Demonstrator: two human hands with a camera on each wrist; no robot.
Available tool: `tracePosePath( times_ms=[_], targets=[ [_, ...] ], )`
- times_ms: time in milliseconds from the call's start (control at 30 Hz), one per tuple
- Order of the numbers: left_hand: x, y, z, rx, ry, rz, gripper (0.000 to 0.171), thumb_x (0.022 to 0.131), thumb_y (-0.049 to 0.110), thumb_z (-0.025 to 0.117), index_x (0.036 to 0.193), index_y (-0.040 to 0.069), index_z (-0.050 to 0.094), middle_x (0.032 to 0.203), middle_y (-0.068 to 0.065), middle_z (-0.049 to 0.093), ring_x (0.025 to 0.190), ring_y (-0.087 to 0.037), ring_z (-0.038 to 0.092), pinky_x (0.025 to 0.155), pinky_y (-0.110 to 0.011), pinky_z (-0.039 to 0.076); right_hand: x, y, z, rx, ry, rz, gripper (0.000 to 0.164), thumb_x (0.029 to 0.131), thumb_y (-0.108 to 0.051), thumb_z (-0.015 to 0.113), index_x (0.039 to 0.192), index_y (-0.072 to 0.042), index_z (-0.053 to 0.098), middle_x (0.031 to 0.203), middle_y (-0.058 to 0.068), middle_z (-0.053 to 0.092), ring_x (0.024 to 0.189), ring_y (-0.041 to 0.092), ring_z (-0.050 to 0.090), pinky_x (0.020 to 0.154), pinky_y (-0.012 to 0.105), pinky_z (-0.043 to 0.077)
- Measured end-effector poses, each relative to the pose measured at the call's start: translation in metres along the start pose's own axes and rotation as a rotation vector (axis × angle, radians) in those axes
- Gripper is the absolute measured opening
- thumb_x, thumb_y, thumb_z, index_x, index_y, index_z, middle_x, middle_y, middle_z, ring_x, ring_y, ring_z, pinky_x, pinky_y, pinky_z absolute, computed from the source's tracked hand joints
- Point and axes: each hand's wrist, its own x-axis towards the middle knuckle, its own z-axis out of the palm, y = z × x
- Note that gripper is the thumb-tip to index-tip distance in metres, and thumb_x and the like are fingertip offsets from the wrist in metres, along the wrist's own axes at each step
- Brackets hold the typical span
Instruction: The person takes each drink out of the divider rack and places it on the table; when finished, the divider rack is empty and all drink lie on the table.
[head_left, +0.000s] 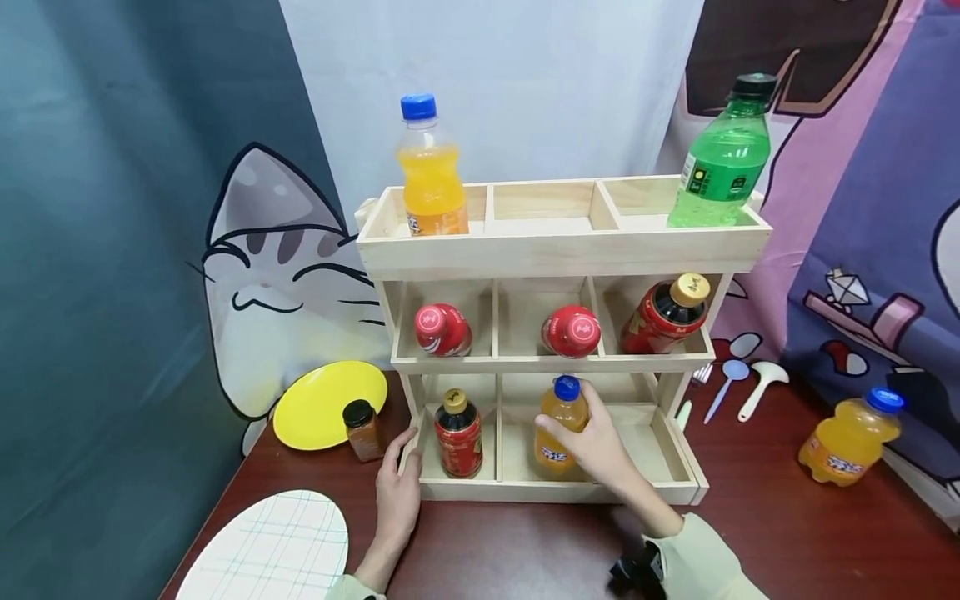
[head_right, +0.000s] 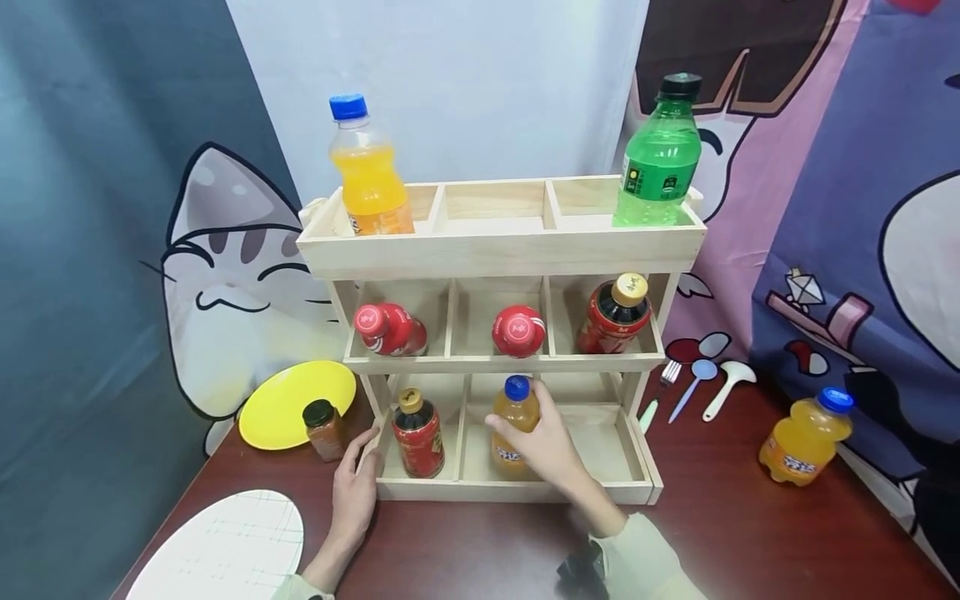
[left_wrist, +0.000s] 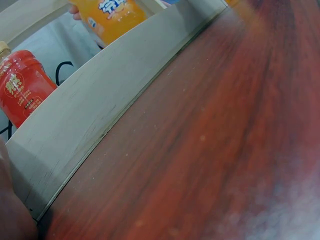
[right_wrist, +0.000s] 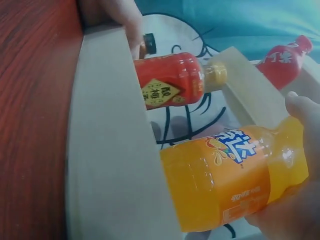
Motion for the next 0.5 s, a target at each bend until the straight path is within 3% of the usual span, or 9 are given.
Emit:
tracePosePath(
  times_ms=[200,367,500],
  targets=[
    [-0.001,0.003,0.0,0.011,0.008,-0.009,0.03,0.091,0.02,0.05,0.121,0.024,0.053,0.127,0.005,0.051,0.122,-0.01,0.039,0.096,-0.037,0.031,-0.001,-0.007,-0.013,0.025,-0.013,0.011,0.055,0.075,-0.019,0.072,0.122,-0.019,0.043,0.105,0.007,0.059,0.089,0.013,0.06,0.076,0.031,0.049],
    [0.0,0.001,0.001,0.015,0.017,-0.003,0.029,0.091,0.021,0.05,0.12,0.026,0.054,0.125,0.008,0.051,0.121,-0.007,0.039,0.097,-0.034,0.031,0.001,-0.008,-0.038,0.003,-0.087,-0.016,0.052,0.078,-0.015,0.068,0.125,-0.014,0.045,0.109,0.01,0.059,0.093,0.009,0.059,0.079,0.027,0.048],
    [0.0,0.001,0.002,0.023,0.009,0.003,0.029,0.091,0.021,0.05,0.12,0.025,0.054,0.126,0.007,0.051,0.122,-0.008,0.039,0.098,-0.035,0.031,0.004,-0.012,-0.059,-0.054,-0.171,-0.023,0.047,0.081,-0.018,0.066,0.124,-0.017,0.046,0.11,0.009,0.061,0.095,0.01,0.059,0.081,0.03,0.048]
  ],
)
